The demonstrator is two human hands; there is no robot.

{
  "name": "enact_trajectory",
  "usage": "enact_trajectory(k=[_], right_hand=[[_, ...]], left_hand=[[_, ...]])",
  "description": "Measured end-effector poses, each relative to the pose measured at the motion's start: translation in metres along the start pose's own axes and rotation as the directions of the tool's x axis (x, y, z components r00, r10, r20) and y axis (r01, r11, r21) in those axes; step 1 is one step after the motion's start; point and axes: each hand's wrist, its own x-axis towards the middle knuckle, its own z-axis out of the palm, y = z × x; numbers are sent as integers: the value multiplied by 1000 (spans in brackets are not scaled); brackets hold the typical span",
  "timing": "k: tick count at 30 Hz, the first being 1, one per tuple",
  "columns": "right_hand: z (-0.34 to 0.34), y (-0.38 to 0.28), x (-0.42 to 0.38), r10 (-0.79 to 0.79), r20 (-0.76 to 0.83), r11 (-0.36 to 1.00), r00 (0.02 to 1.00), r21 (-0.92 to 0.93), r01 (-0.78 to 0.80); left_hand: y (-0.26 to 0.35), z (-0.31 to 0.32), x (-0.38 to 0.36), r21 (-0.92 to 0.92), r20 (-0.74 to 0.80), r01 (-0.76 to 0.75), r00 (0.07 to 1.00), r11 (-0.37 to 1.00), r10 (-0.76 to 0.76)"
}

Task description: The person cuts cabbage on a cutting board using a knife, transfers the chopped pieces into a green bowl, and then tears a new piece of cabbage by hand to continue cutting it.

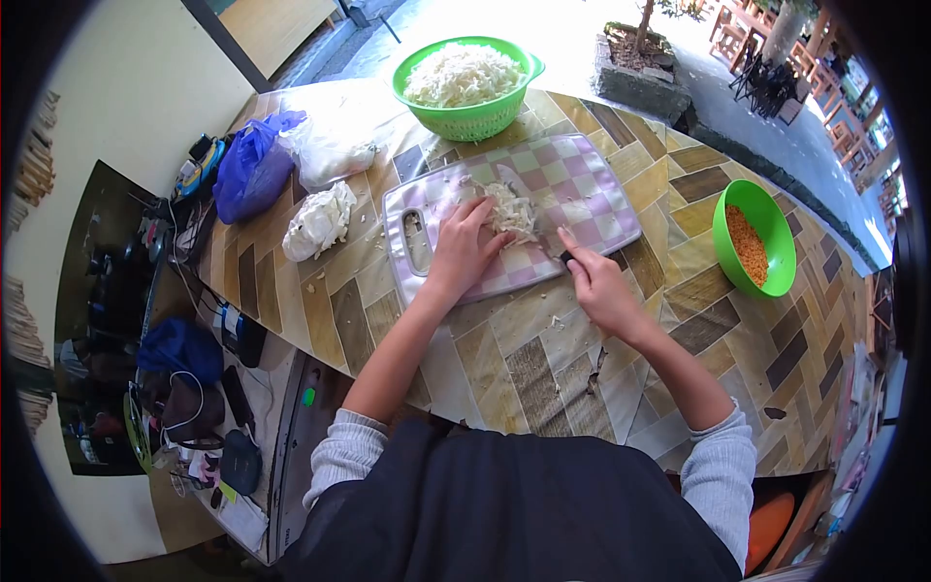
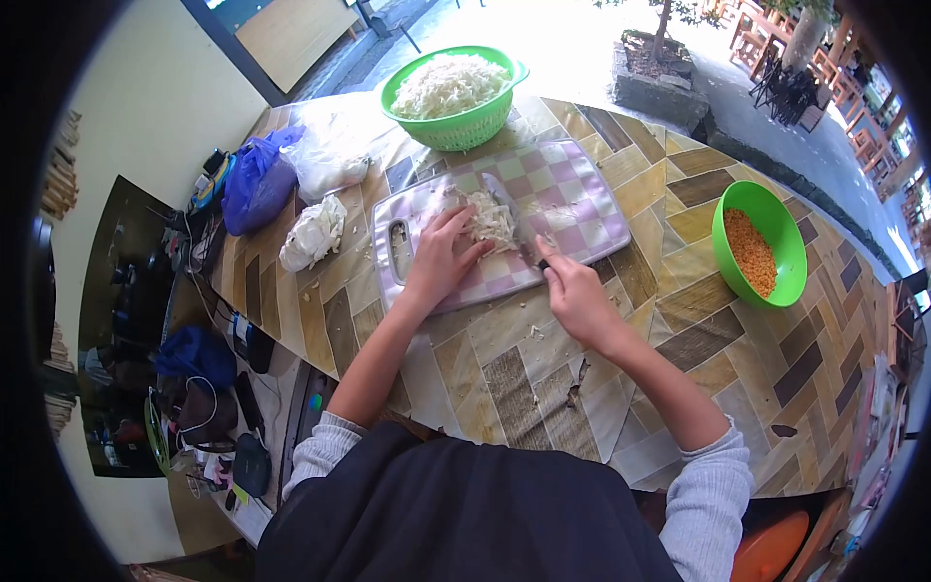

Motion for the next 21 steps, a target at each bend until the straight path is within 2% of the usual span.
enact_trajectory(k=[2,6,9,12,21], right_hand=[[4,-9,3,100,55,991,993,82,-104],[3,-5,6,168,115,968,979,167,-186],[-3,-7,5,302,243,851,922,366,-376],[-4,-11,4,326,271,774,906,473,-420],[-18,-46,-4,280,198,799,939,495,-343]], left_hand=[[0,2,1,-50,-5,11,1000,999,-12],[1,3,4,-112,-23,-1,1000,994,-2],[1,4,5,-135,-19,-4,1000,991,2],[3,1,7,-157,-26,-4,1000,988,-1],[20,-32,20,-101,-49,-116,993,988,112]])
